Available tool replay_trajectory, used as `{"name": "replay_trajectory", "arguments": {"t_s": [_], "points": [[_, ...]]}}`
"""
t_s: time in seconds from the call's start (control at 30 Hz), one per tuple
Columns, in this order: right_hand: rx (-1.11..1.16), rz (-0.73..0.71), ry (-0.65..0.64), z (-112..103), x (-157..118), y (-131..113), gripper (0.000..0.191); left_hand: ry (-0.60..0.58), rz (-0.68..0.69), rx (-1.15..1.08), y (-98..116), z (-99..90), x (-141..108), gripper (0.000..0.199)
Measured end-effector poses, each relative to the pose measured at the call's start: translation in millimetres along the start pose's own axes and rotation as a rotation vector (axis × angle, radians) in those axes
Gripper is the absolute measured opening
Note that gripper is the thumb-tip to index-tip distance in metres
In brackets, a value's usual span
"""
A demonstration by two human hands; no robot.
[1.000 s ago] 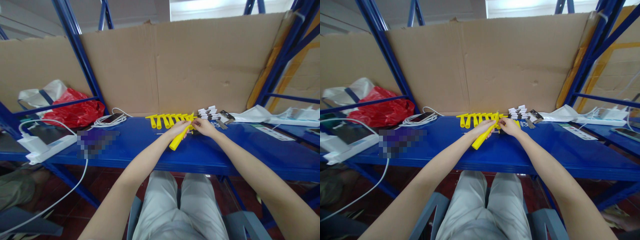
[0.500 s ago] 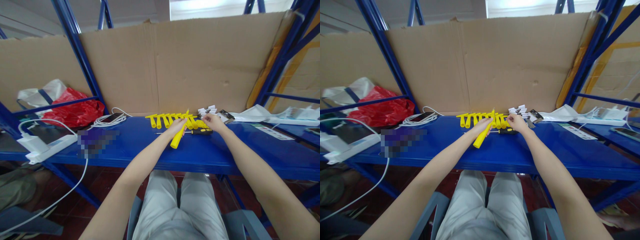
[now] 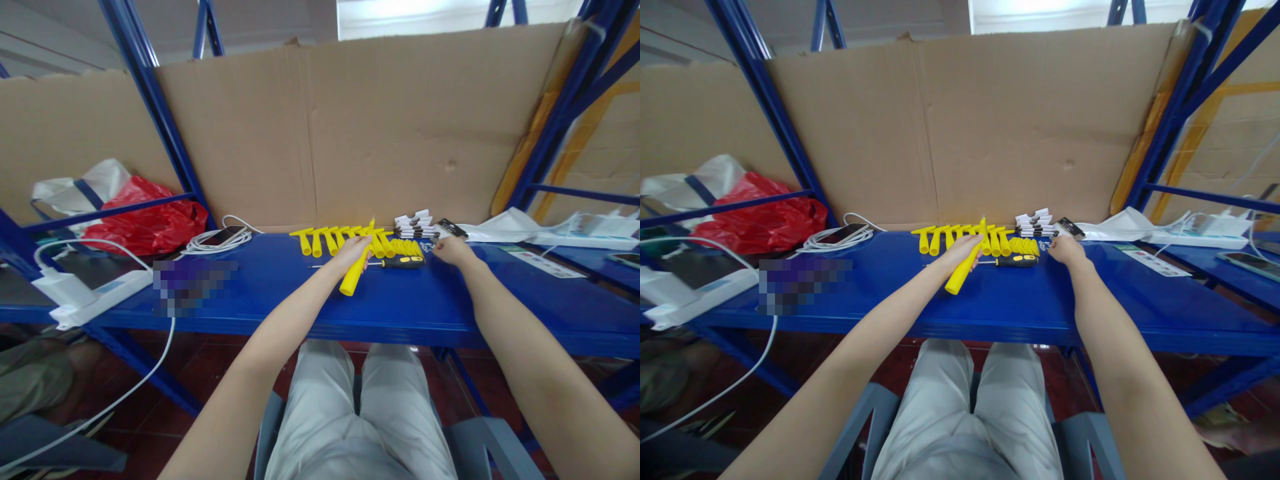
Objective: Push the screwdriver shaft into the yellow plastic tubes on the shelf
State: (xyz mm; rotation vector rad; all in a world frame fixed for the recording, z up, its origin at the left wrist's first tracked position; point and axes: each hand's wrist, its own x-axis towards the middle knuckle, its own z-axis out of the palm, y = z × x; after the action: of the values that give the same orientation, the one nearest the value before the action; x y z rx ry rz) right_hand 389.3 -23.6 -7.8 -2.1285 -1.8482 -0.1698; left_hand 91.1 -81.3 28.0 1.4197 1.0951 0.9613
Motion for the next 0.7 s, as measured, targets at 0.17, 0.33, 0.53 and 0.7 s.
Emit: {"name": "replay_trajectory", "arguments": {"t_s": [0.17, 0.33, 0.53, 0.7], "points": [[-0.009, 0.047, 0.008, 2.1, 0.5, 2.7, 0.014, -0.005, -0.005, -0.001, -0.3, -0.1, -0.4, 0.018], [0.010, 0.144, 0.026, -2.5, -1.1, 4.8, 0.018, -0.012, 0.002, -0.013, 0.8, -1.2, -0.9, 0.019], [0.037, 0.119, 0.016, -6.6, -3.6, 6.4, 0.019, -0.007, -0.010, -0.021, 3.2, -2.1, -2.6, 0.018], [0.020, 0.109, 0.009, -4.3, -2.0, 6.6, 0.017, -0.003, -0.022, -0.046, 5.3, -1.8, -3.4, 0.020]]}}
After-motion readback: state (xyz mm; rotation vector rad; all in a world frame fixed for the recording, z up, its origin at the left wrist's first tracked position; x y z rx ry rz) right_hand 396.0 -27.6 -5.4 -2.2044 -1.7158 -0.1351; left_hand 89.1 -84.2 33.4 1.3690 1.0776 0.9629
